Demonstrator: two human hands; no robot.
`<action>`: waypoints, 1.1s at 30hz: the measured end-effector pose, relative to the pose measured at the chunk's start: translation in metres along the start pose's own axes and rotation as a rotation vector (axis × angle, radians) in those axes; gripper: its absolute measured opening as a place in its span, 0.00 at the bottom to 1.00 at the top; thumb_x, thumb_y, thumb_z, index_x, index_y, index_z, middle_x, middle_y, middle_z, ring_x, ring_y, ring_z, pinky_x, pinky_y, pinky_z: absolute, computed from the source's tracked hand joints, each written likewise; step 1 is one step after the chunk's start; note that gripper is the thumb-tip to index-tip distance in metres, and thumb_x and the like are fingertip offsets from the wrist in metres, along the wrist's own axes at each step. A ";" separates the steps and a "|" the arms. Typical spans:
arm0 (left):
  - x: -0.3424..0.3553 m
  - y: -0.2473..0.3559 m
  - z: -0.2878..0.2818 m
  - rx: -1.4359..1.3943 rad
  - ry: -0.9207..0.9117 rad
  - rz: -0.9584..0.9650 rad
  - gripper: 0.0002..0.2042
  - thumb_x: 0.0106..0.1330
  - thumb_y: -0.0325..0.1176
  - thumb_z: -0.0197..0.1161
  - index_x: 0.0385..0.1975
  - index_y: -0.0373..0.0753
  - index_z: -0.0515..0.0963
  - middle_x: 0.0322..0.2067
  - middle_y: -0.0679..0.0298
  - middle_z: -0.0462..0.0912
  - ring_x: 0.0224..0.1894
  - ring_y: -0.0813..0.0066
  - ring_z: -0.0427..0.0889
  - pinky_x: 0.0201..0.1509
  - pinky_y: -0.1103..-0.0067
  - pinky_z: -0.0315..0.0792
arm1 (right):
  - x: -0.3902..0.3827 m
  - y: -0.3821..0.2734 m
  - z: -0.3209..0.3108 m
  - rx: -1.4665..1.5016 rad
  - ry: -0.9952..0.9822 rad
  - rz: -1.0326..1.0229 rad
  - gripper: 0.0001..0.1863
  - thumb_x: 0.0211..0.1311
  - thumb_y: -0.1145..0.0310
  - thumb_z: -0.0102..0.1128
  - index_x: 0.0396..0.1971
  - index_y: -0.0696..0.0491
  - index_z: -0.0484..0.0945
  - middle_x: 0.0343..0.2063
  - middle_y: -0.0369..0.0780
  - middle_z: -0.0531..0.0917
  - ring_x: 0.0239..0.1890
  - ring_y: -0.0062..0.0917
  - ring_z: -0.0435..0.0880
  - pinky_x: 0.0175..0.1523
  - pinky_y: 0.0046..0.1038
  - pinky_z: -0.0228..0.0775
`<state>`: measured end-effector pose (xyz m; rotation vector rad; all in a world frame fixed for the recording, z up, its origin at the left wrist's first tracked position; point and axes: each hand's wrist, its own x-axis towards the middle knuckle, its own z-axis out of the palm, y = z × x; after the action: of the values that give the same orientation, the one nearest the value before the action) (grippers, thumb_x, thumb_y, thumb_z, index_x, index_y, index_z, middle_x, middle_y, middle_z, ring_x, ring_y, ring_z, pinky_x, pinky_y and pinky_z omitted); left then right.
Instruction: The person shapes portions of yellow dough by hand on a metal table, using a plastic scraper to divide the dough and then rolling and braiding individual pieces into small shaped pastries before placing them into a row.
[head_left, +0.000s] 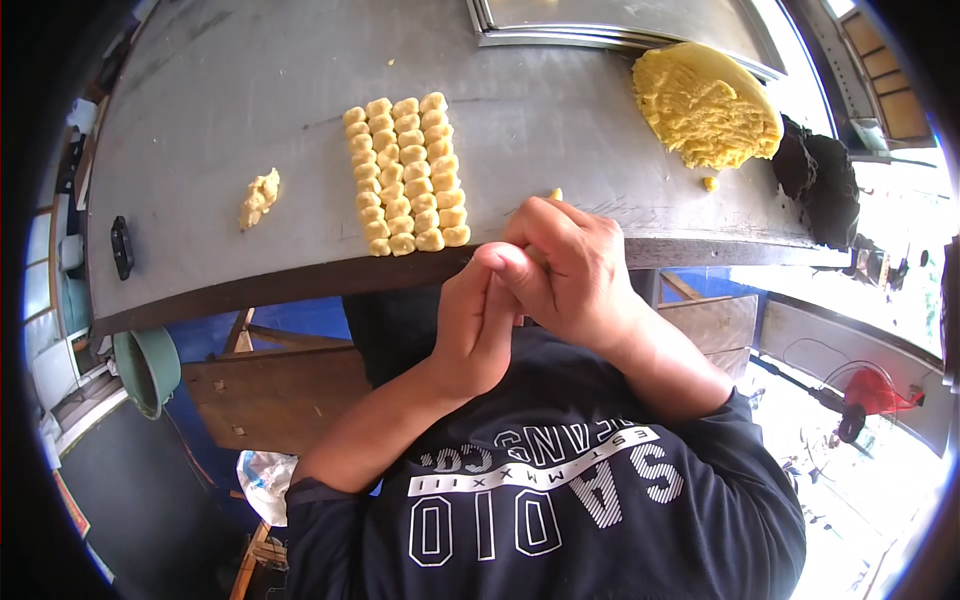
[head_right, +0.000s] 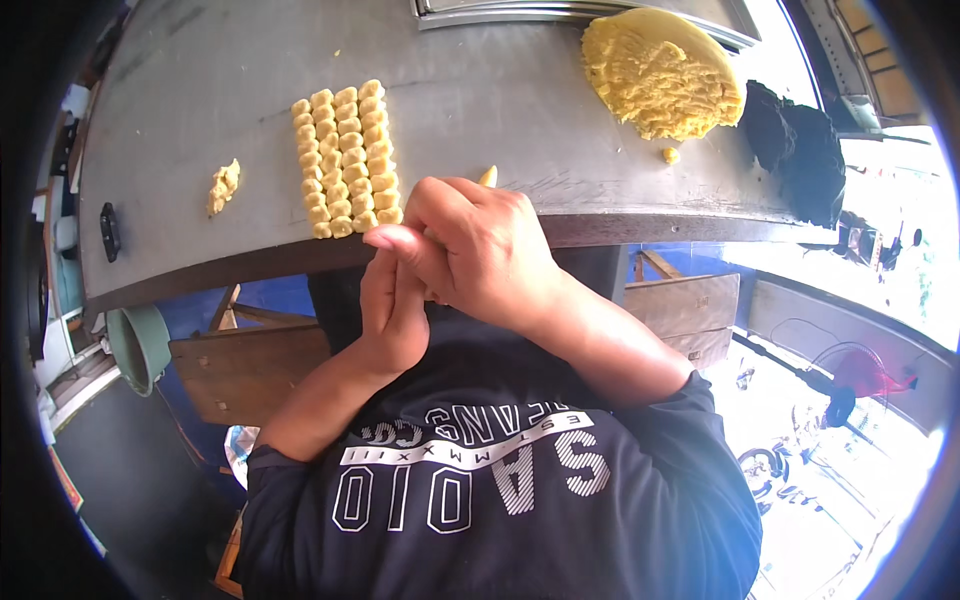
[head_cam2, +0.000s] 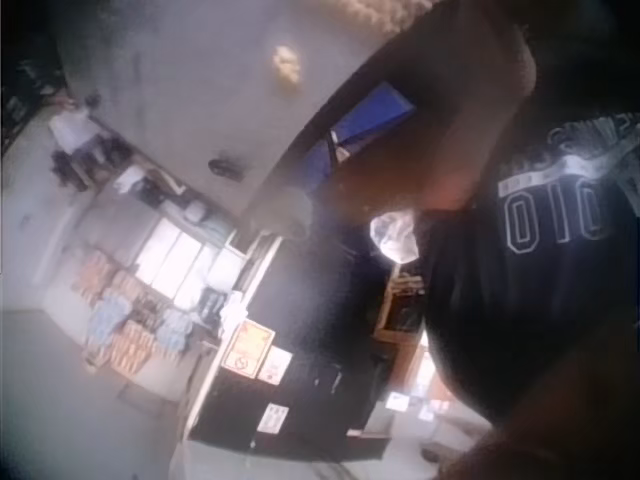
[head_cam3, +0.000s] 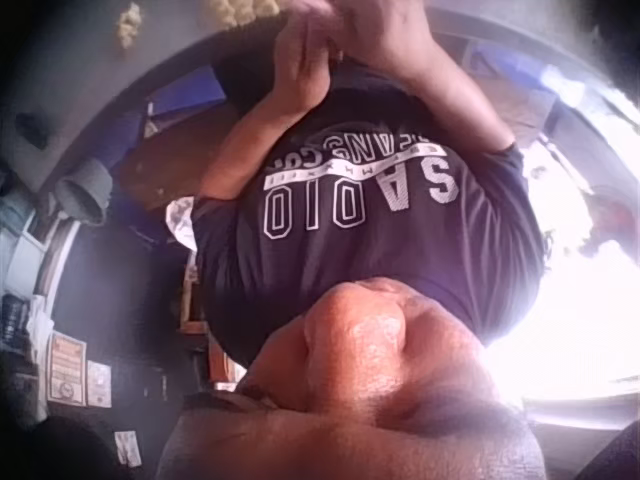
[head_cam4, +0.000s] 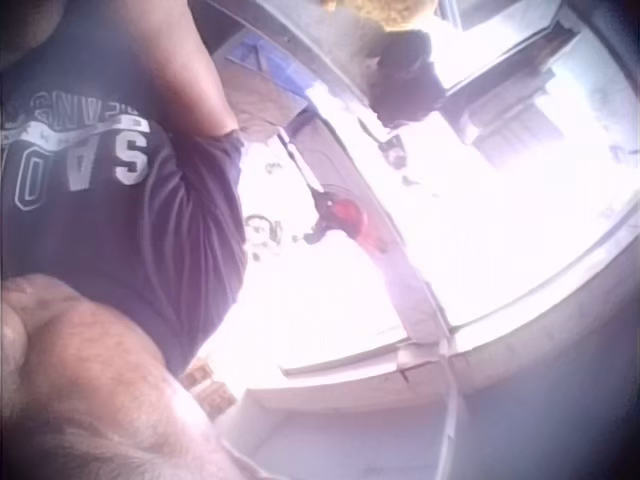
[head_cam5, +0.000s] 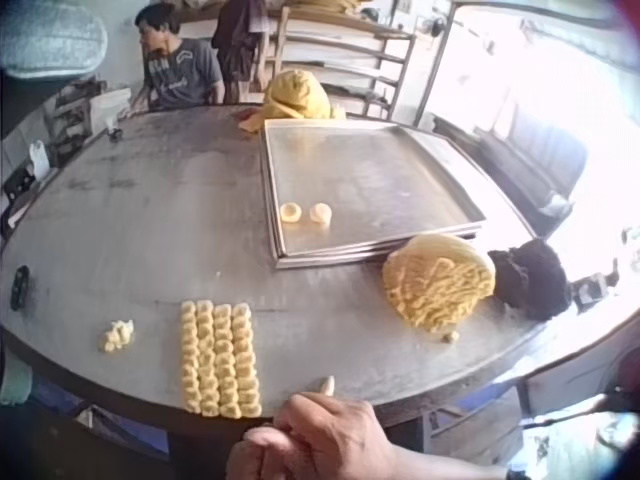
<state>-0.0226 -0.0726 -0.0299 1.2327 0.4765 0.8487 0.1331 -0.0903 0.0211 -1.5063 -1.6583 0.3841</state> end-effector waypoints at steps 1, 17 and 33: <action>0.001 0.005 -0.002 0.102 0.014 0.035 0.11 0.86 0.31 0.49 0.43 0.33 0.76 0.27 0.67 0.78 0.28 0.83 0.74 0.32 0.81 0.69 | 0.002 0.001 0.003 0.003 -0.009 0.027 0.25 0.70 0.50 0.74 0.22 0.53 0.75 0.17 0.39 0.79 0.18 0.38 0.80 0.24 0.36 0.72; -0.010 0.003 -0.038 0.136 -0.258 0.070 0.14 0.85 0.31 0.50 0.33 0.34 0.74 0.26 0.60 0.79 0.26 0.75 0.77 0.34 0.77 0.74 | 0.011 0.037 0.008 -0.190 -0.295 0.140 0.10 0.66 0.66 0.73 0.43 0.53 0.84 0.32 0.41 0.85 0.40 0.41 0.84 0.47 0.41 0.78; 0.011 0.003 -0.028 0.014 -0.164 -0.056 0.18 0.89 0.40 0.48 0.58 0.30 0.76 0.45 0.61 0.81 0.43 0.78 0.78 0.51 0.80 0.73 | 0.011 0.017 -0.026 -0.061 -0.193 -0.196 0.20 0.61 0.56 0.80 0.36 0.55 0.80 0.33 0.41 0.84 0.32 0.37 0.86 0.36 0.33 0.77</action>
<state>-0.0371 -0.0465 -0.0343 1.2847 0.3835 0.6917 0.1641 -0.0845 0.0287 -1.3699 -1.9667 0.3851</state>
